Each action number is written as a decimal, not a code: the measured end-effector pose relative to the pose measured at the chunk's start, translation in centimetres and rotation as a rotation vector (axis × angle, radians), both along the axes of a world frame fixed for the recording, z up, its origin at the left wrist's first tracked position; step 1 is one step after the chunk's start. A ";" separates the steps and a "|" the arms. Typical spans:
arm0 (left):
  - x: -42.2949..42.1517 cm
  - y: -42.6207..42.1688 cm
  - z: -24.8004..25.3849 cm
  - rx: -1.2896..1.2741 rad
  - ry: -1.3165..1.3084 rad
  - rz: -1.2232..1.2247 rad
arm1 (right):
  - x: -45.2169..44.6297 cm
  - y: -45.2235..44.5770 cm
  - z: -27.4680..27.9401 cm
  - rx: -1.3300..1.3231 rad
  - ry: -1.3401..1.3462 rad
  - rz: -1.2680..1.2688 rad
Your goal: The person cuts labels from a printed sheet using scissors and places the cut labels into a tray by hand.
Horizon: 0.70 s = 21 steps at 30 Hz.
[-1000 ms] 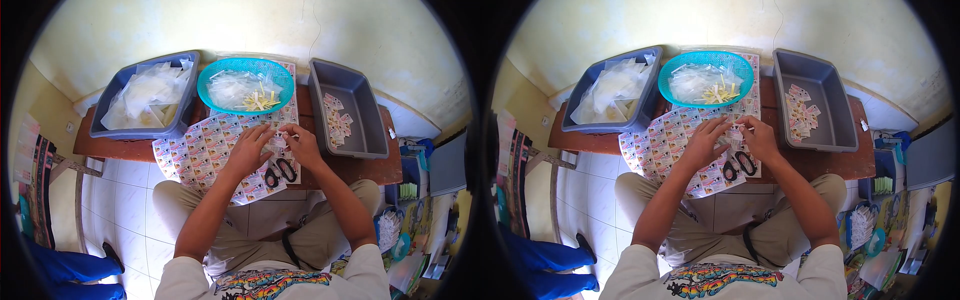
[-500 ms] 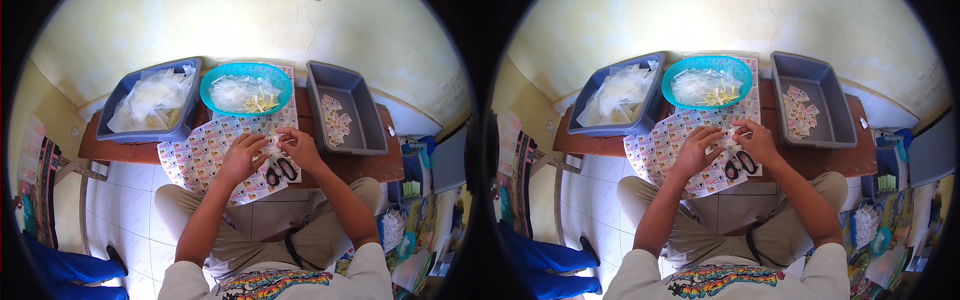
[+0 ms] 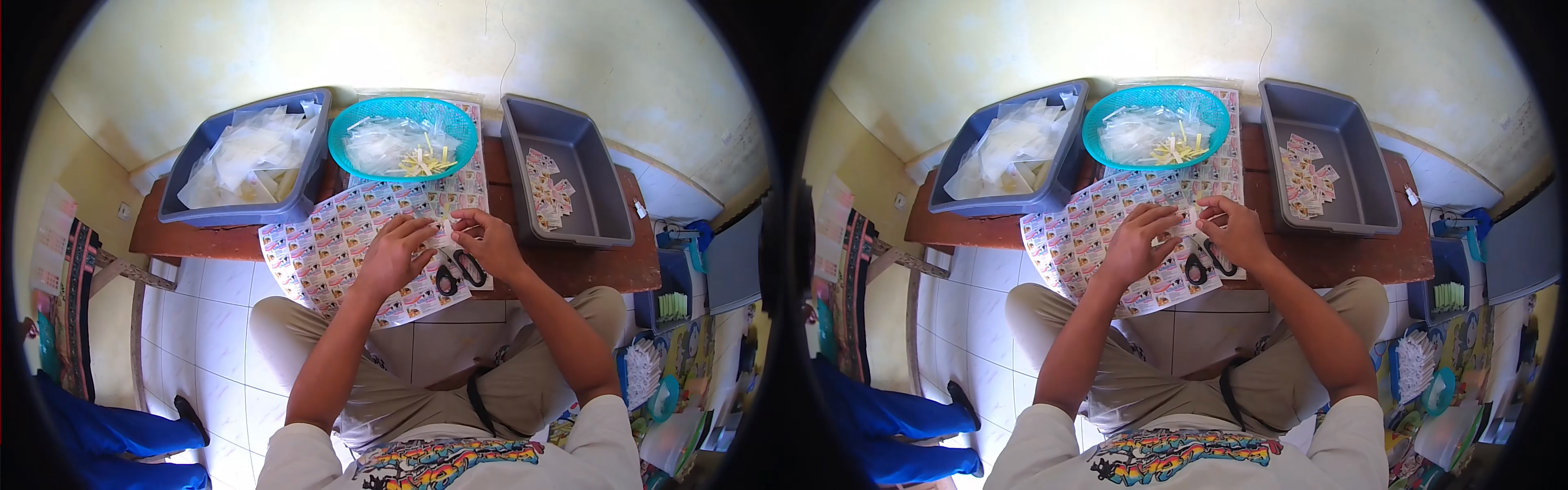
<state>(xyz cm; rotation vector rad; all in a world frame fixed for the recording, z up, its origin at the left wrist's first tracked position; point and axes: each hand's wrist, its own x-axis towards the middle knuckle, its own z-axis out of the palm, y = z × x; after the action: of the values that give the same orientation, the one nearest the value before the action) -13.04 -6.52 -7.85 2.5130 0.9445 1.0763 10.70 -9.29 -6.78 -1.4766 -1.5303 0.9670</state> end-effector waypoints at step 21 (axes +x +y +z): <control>-2.7 -0.2 -3.5 -0.136 0.060 0.169 | -2.9 -3.4 -1.1 -0.033 -0.880 0.259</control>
<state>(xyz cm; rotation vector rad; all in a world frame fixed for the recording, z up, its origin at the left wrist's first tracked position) -15.73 -6.75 -11.40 2.4012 1.2228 0.9519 7.81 -12.67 -7.85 -1.8831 -2.3711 0.4698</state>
